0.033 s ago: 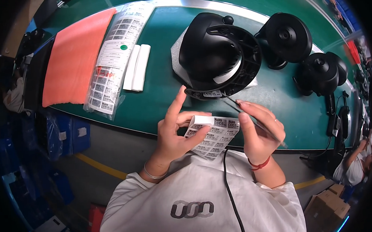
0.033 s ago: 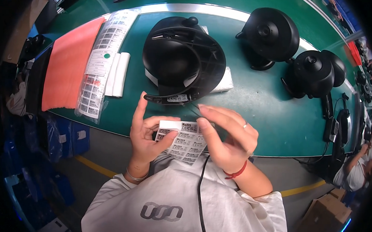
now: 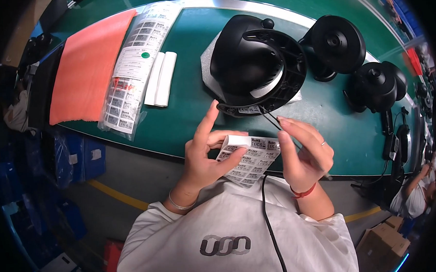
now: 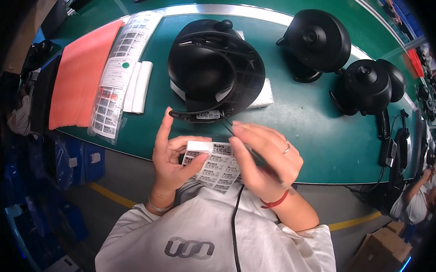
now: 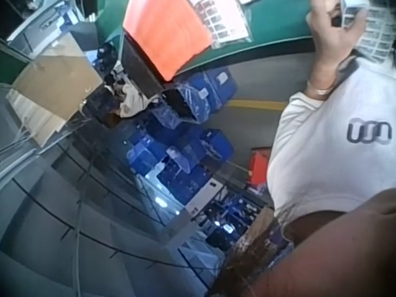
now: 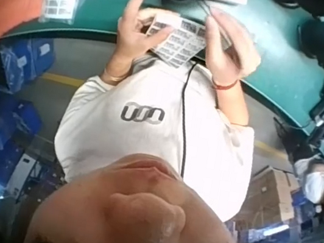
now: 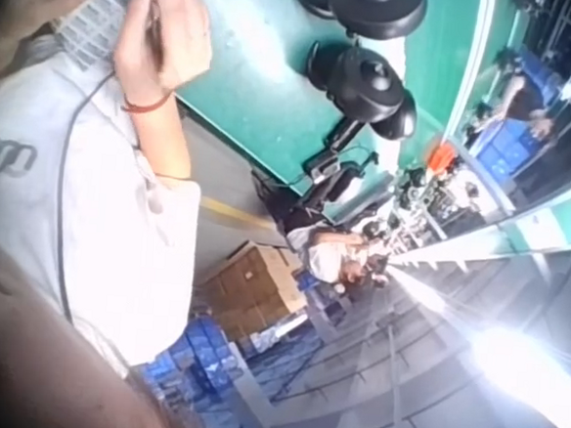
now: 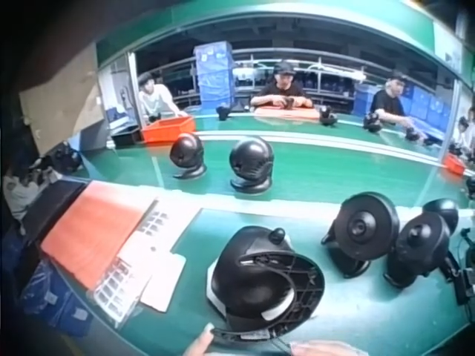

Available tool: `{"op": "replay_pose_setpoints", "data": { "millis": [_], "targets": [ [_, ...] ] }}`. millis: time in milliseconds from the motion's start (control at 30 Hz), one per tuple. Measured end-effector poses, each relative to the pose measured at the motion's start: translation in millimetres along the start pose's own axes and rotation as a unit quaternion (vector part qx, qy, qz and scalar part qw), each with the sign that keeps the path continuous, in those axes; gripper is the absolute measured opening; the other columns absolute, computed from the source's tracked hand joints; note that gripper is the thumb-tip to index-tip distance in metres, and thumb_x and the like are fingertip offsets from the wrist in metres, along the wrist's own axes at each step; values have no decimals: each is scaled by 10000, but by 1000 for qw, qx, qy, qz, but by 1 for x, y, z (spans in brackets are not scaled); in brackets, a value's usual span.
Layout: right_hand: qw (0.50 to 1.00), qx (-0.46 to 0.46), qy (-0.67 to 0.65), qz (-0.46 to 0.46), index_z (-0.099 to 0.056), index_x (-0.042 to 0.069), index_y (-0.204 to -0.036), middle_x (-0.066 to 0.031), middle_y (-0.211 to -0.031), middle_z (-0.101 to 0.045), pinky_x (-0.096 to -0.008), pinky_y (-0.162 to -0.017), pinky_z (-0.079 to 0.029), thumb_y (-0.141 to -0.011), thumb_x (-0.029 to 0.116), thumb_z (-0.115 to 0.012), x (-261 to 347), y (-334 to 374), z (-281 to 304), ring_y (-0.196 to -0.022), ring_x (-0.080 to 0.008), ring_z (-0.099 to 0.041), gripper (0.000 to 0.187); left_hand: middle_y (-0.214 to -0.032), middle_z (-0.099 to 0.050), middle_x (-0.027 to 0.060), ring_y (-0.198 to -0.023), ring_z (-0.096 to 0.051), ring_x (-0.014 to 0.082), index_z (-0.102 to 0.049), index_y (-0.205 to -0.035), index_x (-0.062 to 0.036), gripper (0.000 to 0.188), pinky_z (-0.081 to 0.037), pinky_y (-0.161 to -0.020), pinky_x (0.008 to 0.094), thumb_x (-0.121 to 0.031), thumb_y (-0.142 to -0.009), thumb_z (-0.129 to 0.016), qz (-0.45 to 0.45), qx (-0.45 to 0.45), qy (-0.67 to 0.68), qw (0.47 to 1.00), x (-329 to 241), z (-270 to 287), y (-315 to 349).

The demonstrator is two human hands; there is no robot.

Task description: The recorder is peeling small labels from a sheet and sticking them onto black plastic components using tweezers on an assembly line.

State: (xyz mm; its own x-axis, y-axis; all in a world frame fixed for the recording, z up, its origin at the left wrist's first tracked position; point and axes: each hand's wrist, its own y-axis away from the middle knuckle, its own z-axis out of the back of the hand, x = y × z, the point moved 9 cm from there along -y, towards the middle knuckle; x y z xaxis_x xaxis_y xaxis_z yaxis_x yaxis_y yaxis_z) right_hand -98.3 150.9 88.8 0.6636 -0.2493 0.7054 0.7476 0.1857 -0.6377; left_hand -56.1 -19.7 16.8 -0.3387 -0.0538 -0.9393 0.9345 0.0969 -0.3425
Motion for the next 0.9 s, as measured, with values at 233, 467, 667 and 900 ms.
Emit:
{"op": "replay_pose_setpoints", "data": {
  "millis": [233,467,667,900],
  "targets": [
    [996,59,24,61,-676,-30,-856,-127,-830,-691,-302,-723,-545,-652,-55,-757,28,-17,-19,-792,-267,-692,220,-974,-697,173,-876,-689,187,-173,-1479,-7,894,-554,-785,288,57,-765,-707,23,-19,34,999,4,4,1],
    [975,41,-145,-160,-548,-43,-909,-72,-861,-535,-229,-668,-418,-871,55,-471,11,-84,47,-718,-119,-504,130,-946,-705,144,-868,-693,175,-305,-1396,22,755,-555,-781,282,19,-771,-729,57,-5,18,998,2,0,-1],
    [890,408,195,64,-655,3,-986,-208,-753,-631,-396,-659,-497,-729,246,-753,10,-147,-56,-732,-367,-632,367,-951,-701,143,-886,-689,185,-382,-1305,13,633,-550,-788,292,7,-777,-733,80,-9,16,997,0,4,0],
    [872,390,275,109,-660,57,-920,-156,-755,-647,-382,-625,-493,-668,177,-781,37,-209,-23,-705,-343,-634,304,-950,-709,127,-853,-695,164,-390,-1333,-5,656,-559,-751,269,-16,-777,-738,79,-5,13,997,1,4,1]
  ]
}}
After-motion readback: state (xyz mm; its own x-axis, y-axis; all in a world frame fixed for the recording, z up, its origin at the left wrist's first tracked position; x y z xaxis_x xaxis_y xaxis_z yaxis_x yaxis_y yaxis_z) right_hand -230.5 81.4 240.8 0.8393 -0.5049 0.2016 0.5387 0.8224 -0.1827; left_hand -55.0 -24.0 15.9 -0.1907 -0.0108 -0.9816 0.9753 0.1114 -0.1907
